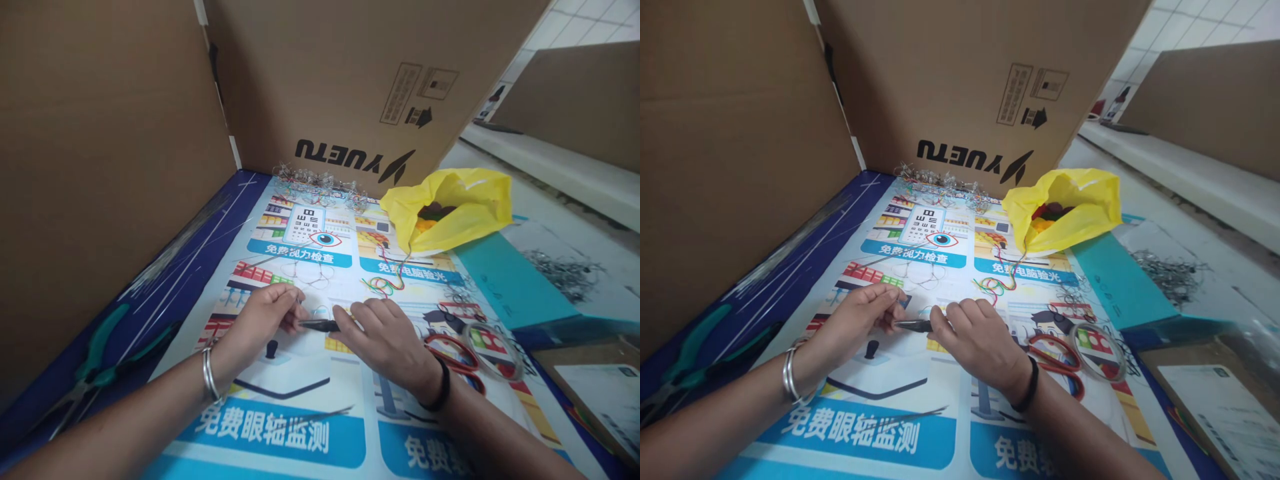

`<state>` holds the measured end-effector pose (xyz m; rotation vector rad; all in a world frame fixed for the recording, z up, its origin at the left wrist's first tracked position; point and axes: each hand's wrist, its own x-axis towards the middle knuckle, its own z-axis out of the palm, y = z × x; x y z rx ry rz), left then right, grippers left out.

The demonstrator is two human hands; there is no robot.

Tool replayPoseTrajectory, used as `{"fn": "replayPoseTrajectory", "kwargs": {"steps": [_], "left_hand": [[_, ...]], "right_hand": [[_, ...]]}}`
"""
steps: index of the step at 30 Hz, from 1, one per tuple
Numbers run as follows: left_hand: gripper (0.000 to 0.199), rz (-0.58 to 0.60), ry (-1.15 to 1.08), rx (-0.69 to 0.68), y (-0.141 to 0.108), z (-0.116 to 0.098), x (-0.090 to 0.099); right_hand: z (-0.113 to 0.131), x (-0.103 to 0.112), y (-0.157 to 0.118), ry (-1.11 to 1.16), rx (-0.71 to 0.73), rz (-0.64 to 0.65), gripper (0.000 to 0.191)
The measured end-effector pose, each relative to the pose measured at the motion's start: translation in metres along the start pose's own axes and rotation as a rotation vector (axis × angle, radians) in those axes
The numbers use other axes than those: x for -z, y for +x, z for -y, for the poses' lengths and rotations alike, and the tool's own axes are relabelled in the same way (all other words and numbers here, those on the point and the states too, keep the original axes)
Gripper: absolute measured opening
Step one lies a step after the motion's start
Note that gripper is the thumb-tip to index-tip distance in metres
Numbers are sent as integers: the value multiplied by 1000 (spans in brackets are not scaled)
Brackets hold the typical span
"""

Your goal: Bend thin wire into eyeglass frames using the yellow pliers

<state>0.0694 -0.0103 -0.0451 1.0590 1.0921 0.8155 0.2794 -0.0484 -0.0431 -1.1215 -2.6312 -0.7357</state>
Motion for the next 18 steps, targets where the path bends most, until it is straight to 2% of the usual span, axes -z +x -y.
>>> {"fn": "replayPoseTrajectory", "kwargs": {"steps": [12,18], "left_hand": [[19,10,26,-20,-1,0,1],[21,20,197,-136,-1,-2,3]], "right_hand": [[0,-2,-3,-14,5,0,27],[1,1,3,58,-8,14,24]]}}
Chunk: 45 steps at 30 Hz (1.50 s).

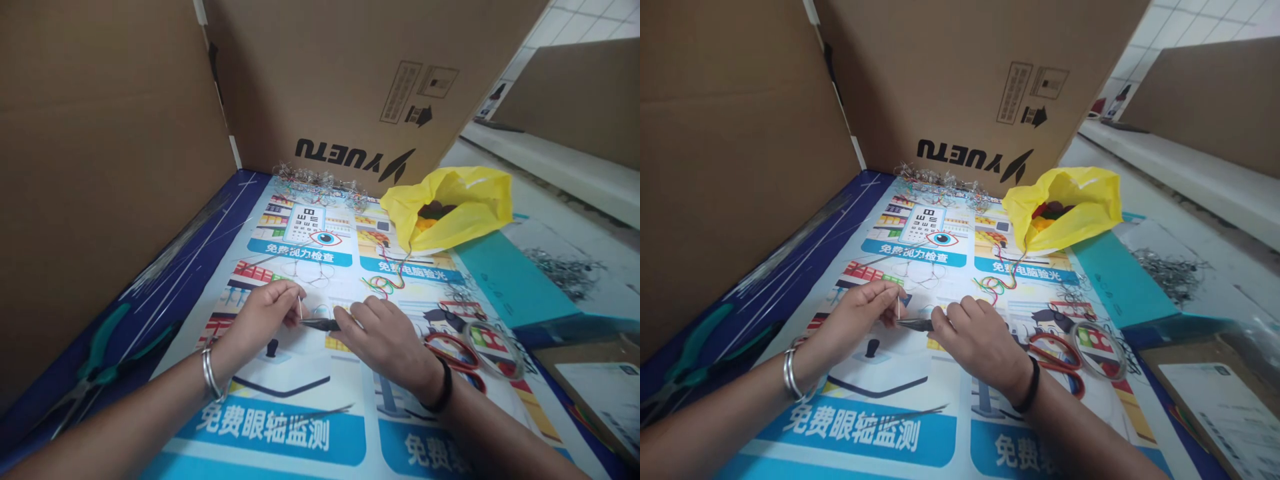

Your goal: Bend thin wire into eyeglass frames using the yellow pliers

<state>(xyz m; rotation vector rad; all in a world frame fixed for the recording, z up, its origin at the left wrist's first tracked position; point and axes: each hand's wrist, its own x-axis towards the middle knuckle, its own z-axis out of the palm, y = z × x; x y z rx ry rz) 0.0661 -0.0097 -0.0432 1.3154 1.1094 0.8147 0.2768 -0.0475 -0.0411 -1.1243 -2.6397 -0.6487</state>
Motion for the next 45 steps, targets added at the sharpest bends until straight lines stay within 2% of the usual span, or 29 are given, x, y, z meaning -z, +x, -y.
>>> {"fn": "replayPoseTrajectory", "kwargs": {"steps": [7,14,18,22,25,29,36,45], "left_hand": [[23,47,264,-268,-5,-1,3],[21,116,362,-316,-6,-4,4],[24,147,324,-225,-3,-3,5],[20,136,59,8,4,-1,5],[18,128,-86,134,6,0,4],[18,76,-173,239,3,-2,1],[20,101,-227,250,-1,-3,-5],[21,118,-178,261,-3,1,-7]], "right_hand": [[-1,4,0,168,-73,147,18],[-1,12,-1,267,-112,252,15],[1,13,0,233,-126,249,15],[2,9,2,147,-156,163,19],[4,7,3,84,-181,68,27],[10,7,0,-26,-96,-1,29],[16,8,0,-116,47,-49,29],[20,8,2,-85,72,-47,29]]}}
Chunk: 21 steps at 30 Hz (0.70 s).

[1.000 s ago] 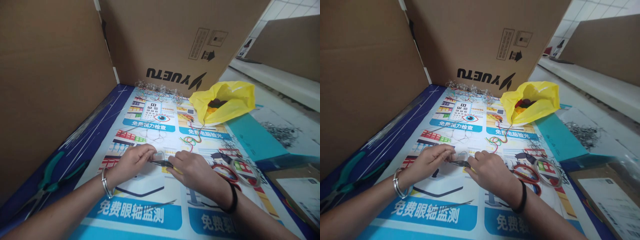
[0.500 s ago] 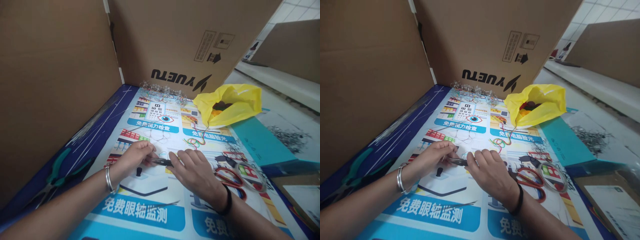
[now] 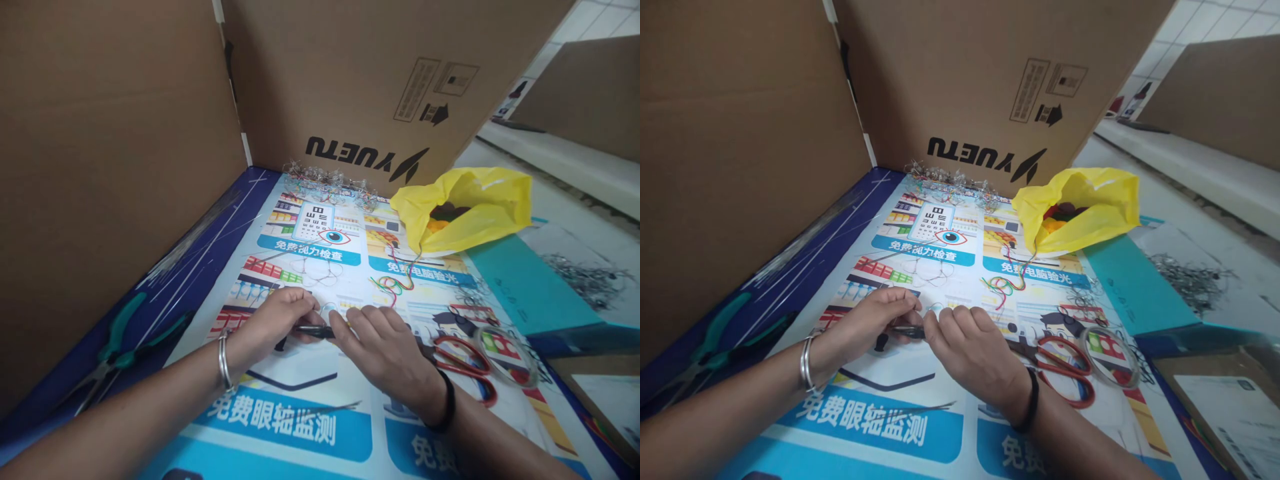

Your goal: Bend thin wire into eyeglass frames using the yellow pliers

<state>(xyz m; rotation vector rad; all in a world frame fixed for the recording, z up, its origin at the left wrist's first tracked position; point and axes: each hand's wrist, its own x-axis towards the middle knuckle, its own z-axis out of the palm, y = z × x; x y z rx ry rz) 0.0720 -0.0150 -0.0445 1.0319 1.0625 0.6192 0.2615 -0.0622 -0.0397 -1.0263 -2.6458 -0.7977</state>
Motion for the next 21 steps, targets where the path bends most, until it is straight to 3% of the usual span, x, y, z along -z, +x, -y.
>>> {"fn": "replayPoseTrajectory", "kwargs": {"steps": [21], "left_hand": [[22,29,36,7,4,5,0]], "right_hand": [[1,-2,0,5,10,42,30]]}}
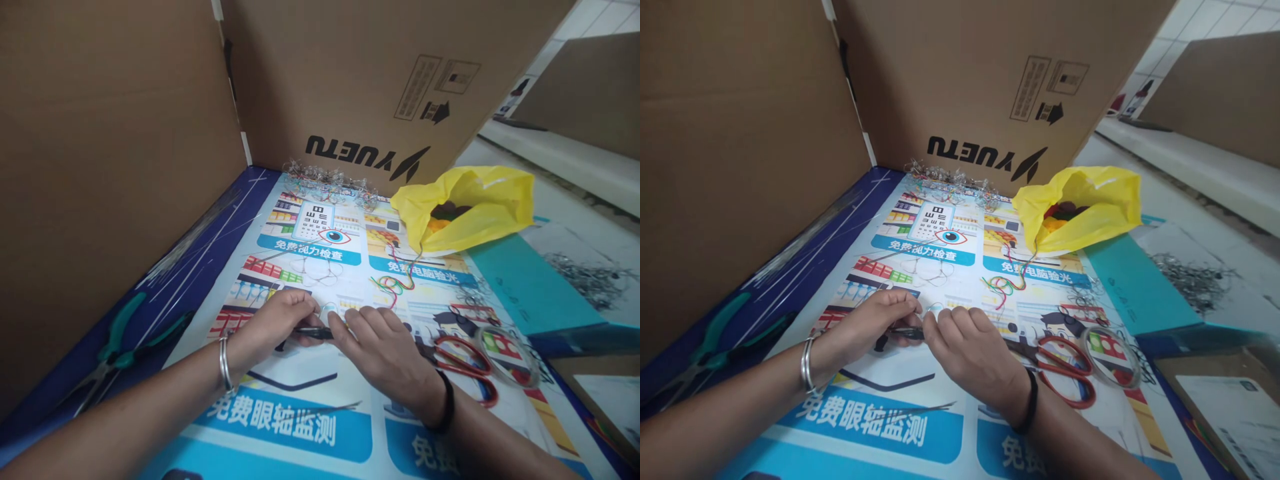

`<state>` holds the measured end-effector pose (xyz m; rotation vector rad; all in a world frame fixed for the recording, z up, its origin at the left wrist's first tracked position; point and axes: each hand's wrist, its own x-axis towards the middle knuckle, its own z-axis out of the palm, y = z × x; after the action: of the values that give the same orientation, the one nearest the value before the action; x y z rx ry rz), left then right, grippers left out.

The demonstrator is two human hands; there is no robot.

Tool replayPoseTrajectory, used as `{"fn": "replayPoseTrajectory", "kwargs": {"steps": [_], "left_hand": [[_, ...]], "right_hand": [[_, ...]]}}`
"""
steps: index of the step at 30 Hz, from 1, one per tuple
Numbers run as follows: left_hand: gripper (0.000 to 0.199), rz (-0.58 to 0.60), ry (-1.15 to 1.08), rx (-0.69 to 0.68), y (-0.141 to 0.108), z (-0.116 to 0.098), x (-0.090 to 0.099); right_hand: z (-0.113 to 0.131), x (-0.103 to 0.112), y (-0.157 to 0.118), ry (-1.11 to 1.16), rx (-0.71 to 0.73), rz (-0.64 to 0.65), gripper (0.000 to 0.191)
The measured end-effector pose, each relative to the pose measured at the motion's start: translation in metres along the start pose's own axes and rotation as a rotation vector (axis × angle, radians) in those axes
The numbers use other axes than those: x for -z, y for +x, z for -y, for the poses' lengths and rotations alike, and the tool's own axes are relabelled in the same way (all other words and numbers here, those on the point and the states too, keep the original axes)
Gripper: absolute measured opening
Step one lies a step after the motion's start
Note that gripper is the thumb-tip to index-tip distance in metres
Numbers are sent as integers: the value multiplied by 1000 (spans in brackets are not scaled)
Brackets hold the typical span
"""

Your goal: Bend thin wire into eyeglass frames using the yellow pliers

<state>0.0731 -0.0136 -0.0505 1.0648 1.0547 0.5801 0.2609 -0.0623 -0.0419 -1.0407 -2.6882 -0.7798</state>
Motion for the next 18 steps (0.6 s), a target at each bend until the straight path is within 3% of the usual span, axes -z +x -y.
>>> {"fn": "replayPoseTrajectory", "kwargs": {"steps": [13,18], "left_hand": [[21,-25,25,-9,0,0,0],[22,-64,82,-118,0,-1,1]], "right_hand": [[0,1,0,17,-8,19,28],[3,-3,0,57,-56,69,27]]}}
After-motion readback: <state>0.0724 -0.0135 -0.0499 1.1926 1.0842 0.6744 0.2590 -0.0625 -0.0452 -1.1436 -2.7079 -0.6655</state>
